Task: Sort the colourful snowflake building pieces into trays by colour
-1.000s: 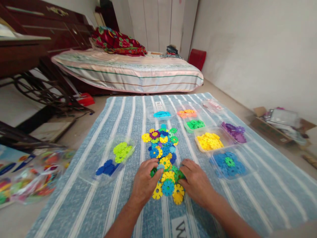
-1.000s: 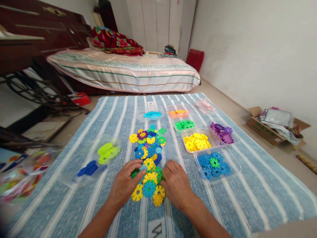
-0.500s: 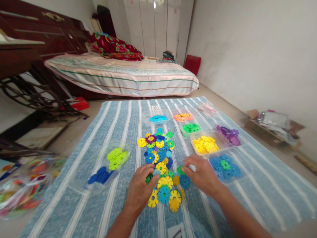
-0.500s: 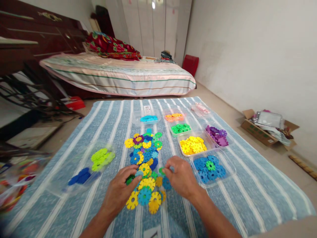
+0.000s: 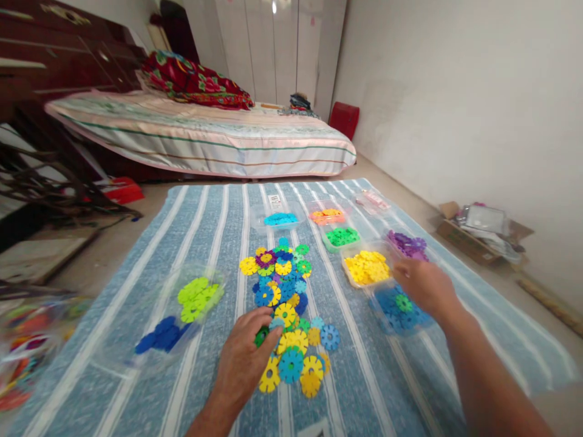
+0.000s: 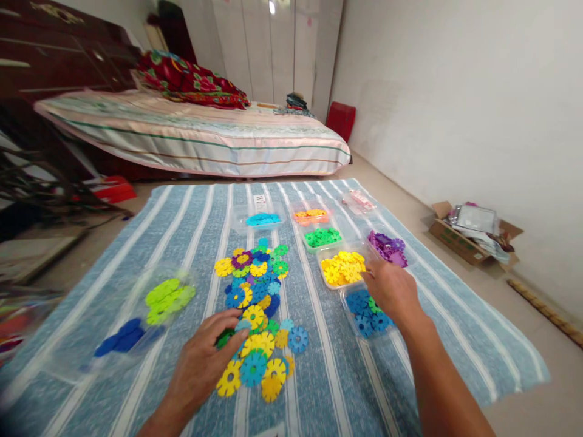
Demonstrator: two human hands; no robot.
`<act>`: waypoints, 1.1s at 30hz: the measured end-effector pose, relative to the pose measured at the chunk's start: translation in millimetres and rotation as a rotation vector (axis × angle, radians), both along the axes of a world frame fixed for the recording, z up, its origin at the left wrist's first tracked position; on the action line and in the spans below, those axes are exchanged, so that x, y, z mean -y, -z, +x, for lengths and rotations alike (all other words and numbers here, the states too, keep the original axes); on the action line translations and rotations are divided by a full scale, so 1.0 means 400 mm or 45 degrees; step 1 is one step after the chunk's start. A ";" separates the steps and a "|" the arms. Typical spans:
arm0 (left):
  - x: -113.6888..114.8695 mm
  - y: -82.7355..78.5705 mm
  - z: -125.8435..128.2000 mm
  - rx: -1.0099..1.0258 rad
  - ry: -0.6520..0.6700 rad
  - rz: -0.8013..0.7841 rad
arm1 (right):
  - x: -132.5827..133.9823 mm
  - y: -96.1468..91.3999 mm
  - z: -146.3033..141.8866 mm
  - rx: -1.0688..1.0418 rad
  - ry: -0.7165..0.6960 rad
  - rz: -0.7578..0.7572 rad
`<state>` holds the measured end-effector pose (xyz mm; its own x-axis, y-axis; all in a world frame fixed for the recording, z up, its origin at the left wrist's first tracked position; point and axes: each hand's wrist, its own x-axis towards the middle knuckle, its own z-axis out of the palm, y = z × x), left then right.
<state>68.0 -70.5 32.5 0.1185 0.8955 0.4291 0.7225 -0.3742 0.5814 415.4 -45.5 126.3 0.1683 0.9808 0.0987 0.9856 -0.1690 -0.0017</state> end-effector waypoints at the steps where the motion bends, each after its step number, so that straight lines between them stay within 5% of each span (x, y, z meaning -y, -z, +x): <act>1: -0.001 0.002 0.000 0.000 0.002 0.000 | 0.024 0.009 0.011 0.046 0.025 -0.108; 6: -0.005 0.007 -0.001 -0.009 0.006 -0.006 | 0.080 0.050 0.030 0.038 -0.028 -0.412; 17: 0.000 0.006 -0.001 -0.017 -0.010 -0.001 | 0.082 0.054 0.022 0.078 0.011 -0.407; 23: 0.000 0.001 0.000 -0.021 0.001 -0.006 | 0.020 -0.020 -0.006 0.152 0.034 -0.194; 27: 0.003 -0.003 0.002 -0.008 0.005 -0.001 | -0.082 -0.069 -0.055 0.085 -0.006 0.217; 30: 0.004 0.001 0.004 -0.005 -0.003 -0.002 | -0.121 -0.072 -0.097 -0.022 -0.072 0.480; 33: 0.006 0.004 0.005 0.001 0.001 -0.007 | -0.099 -0.046 -0.135 -0.176 -0.199 0.519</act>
<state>70.1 -72.8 30.9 0.1188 0.8976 0.4244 0.7218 -0.3716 0.5839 361.3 -5.7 144.9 0.0601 0.8811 0.4691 0.9851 0.0235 -0.1704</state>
